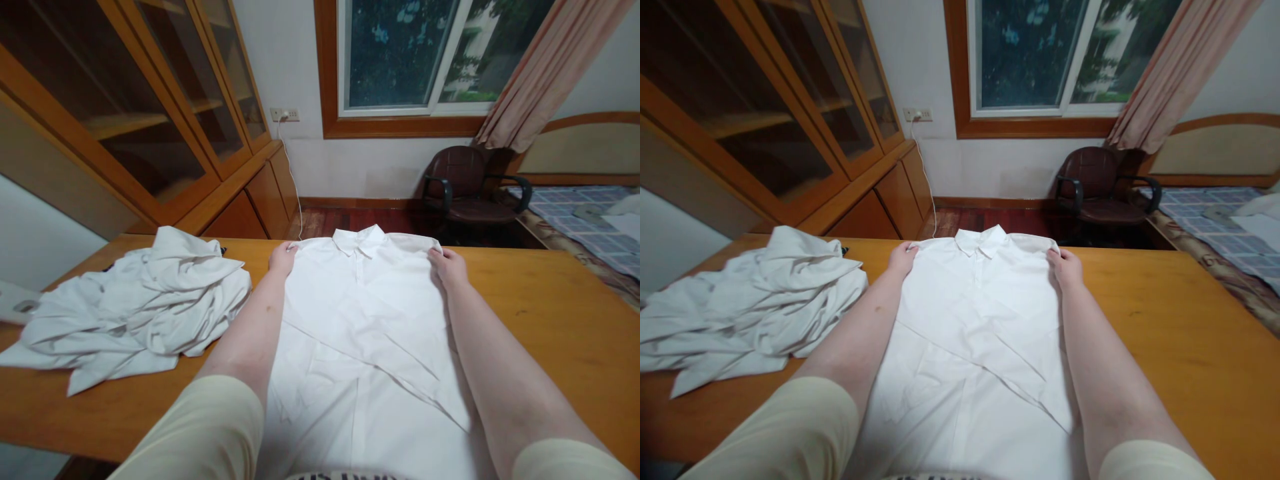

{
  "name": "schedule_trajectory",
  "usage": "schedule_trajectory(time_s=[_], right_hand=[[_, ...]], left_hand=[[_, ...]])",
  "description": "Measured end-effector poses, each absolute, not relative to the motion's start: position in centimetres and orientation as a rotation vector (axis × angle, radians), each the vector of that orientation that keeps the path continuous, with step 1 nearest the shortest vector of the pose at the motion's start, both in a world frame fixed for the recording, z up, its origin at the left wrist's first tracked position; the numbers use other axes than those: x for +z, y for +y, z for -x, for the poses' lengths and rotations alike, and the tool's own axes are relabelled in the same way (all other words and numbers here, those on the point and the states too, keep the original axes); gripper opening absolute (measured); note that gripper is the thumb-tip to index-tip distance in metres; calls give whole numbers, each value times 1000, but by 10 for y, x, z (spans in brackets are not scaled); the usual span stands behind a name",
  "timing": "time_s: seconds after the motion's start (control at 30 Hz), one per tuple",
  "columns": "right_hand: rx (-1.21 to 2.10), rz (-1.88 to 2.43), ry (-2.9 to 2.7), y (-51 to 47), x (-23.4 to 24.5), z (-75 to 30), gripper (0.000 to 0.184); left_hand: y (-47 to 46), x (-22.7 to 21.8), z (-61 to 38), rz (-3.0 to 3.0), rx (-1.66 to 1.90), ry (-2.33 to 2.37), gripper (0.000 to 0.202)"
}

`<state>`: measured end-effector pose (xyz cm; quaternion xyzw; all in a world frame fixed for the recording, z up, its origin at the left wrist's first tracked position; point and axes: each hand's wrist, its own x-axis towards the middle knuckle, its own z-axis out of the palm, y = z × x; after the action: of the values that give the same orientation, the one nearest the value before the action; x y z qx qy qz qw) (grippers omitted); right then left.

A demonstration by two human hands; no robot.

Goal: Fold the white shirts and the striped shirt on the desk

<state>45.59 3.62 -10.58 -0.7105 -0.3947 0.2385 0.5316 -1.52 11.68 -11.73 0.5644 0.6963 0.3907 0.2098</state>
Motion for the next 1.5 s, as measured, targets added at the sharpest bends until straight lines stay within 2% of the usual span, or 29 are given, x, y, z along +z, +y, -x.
schedule_trajectory(time_s=[0.3,0.77,0.93,1.07,1.27,1.4,1.5], right_hand=[[687,1485,-834,27,-103,-465,42],[769,1463,-1062,-6,-46,-481,32],[773,1456,-1075,-46,-30,-486,25],[761,1560,-1111,-81,-35,-496,21],[839,1698,-1441,-120,-49,-500,19],[745,1838,-1476,-132,-59,-493,16],[714,1883,-1159,-133,-69,-489,13]], left_hand=[[109,-110,16,-1373,1300,1696,36],[73,-38,13,-1342,1225,1471,25],[46,-40,34,-1387,1269,1417,23],[20,-44,48,-1378,1279,1434,19],[-30,-50,51,-1441,1042,1582,15],[-52,-60,56,-1581,817,1830,25],[-56,-65,57,-1549,905,1866,32]])
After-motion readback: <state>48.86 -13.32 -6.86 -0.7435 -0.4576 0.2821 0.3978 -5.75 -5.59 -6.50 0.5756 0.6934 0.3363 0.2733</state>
